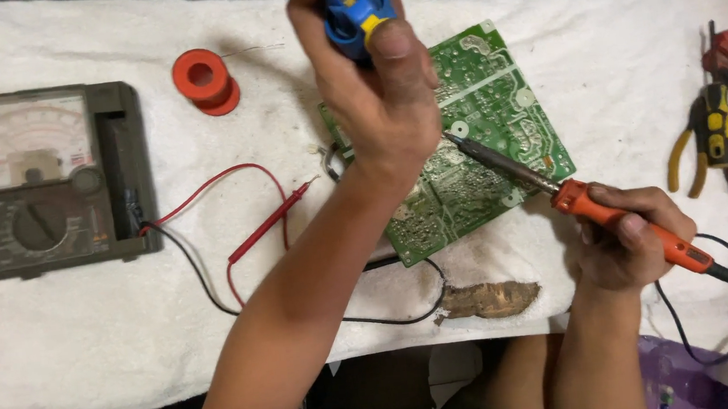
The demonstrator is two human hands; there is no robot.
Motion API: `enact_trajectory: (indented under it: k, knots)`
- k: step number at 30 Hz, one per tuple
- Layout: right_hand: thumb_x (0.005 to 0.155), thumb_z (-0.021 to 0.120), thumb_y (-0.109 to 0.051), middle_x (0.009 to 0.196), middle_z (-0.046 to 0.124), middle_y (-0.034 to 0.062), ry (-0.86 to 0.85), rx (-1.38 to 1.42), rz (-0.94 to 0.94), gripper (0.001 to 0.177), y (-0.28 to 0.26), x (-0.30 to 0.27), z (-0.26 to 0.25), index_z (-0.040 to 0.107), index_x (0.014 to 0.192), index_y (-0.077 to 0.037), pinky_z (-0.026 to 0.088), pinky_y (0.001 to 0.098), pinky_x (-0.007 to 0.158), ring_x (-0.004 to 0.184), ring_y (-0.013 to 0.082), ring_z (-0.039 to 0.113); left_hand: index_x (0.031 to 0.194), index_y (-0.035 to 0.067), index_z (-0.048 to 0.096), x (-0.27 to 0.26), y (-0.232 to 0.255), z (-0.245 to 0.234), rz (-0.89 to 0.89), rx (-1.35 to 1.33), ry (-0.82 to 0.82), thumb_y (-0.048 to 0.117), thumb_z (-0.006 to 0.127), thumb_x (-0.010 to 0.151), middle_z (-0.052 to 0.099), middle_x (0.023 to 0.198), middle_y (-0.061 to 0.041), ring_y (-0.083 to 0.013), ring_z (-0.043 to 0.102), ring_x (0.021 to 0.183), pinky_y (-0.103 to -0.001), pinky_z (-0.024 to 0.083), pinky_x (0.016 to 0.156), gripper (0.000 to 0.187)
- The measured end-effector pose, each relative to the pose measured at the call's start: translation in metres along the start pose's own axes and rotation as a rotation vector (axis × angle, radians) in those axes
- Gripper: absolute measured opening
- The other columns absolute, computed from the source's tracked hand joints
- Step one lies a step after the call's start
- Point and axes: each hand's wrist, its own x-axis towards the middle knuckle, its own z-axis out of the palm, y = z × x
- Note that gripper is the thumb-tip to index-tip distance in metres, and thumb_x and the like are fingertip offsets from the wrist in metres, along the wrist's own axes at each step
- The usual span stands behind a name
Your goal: The person uses a soldering iron and a desoldering pump to work on a green circuit board, removing solder from various points. They flip the board over to reveal the component side and use pliers to remove a small electronic component.
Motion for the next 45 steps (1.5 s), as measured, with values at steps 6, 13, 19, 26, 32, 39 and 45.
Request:
enact_trajectory:
  k: [6, 13, 19, 26, 32, 39, 45]
  knots:
    - [0.071, 0.060, 0.022, 0.096, 0.042, 0.0393, -0.207, -0.323, -0.549, 0.056, 0.043, -0.024, -0.033, 0.034, 0.112, -0.005, 0.036, 0.0386, 0.057, 0.063, 0.0349, 0.042, 0.115, 0.012, 0.029, 0.003, -0.002, -0.011, -0.044, 0.197, 0.034, 0.056, 0.045, 0.076, 0.046, 0.088, 0.002, -0.0078, 0.047, 0.067, -0.019, 0.042, 0.060, 0.060]
    - [0.095, 0.040, -0.003, 0.074, 0.034, 0.0056, 0.129, -0.434, 0.405, 0.018, -0.047, -0.032, 0.043, 0.044, 0.112, -0.006, 0.019, 0.0215, 0.034, 0.051, 0.0111, 0.030, 0.110, 0.012, 0.028, 0.001, 0.006, -0.007, -0.081, 0.209, -0.054, 0.062, 0.039, 0.075, 0.042, 0.072, 0.008, -0.0040, 0.043, 0.052, -0.016, 0.038, 0.043, 0.061]
    - [0.074, 0.047, -0.022, 0.052, 0.039, 0.0172, 0.054, 0.074, 0.030, 0.029, 0.011, -0.007, 0.002, 0.046, 0.076, 0.007, 0.029, 0.0259, 0.038, 0.038, 0.0181, 0.035, 0.111, 0.013, 0.034, 0.001, -0.007, -0.007, -0.040, 0.074, 0.016, 0.048, 0.048, 0.082, 0.050, 0.093, 0.000, -0.0072, 0.047, 0.057, -0.019, 0.041, 0.048, 0.048]
    - [0.075, 0.046, -0.021, 0.050, 0.045, 0.0158, -0.062, 0.043, -0.018, 0.028, 0.007, -0.001, -0.006, 0.050, 0.078, 0.006, 0.027, 0.0214, 0.034, 0.034, 0.0132, 0.038, 0.101, 0.013, 0.036, 0.016, 0.019, -0.002, -0.018, -0.134, -0.009, 0.047, 0.047, 0.084, 0.040, 0.068, -0.007, -0.0123, 0.038, 0.038, -0.019, 0.031, 0.037, 0.039]
    - [0.073, 0.050, -0.021, 0.057, 0.050, 0.0166, -0.051, 0.113, 0.016, 0.027, 0.012, -0.001, -0.009, 0.051, 0.079, 0.005, 0.028, 0.0199, 0.033, 0.036, 0.0127, 0.041, 0.099, 0.012, 0.036, 0.018, 0.023, 0.000, -0.037, -0.173, 0.046, 0.053, 0.048, 0.080, 0.042, 0.069, -0.006, -0.0136, 0.040, 0.037, -0.020, 0.033, 0.033, 0.047]
    - [0.072, 0.050, -0.022, 0.054, 0.047, 0.0174, -0.045, 0.098, 0.045, 0.027, 0.010, -0.002, -0.007, 0.050, 0.077, 0.005, 0.027, 0.0209, 0.035, 0.035, 0.0132, 0.038, 0.101, 0.013, 0.038, 0.013, 0.021, 0.000, -0.072, -0.152, 0.010, 0.054, 0.048, 0.080, 0.042, 0.068, -0.007, -0.0143, 0.042, 0.037, -0.020, 0.034, 0.035, 0.048]
    - [0.073, 0.049, -0.020, 0.053, 0.047, 0.0159, -0.060, 0.095, 0.005, 0.026, 0.011, 0.000, -0.007, 0.051, 0.078, 0.005, 0.028, 0.0205, 0.034, 0.035, 0.0125, 0.038, 0.100, 0.014, 0.037, 0.011, 0.018, 0.000, -0.071, -0.138, -0.011, 0.052, 0.046, 0.082, 0.042, 0.068, -0.005, -0.0133, 0.041, 0.038, -0.020, 0.034, 0.036, 0.043]
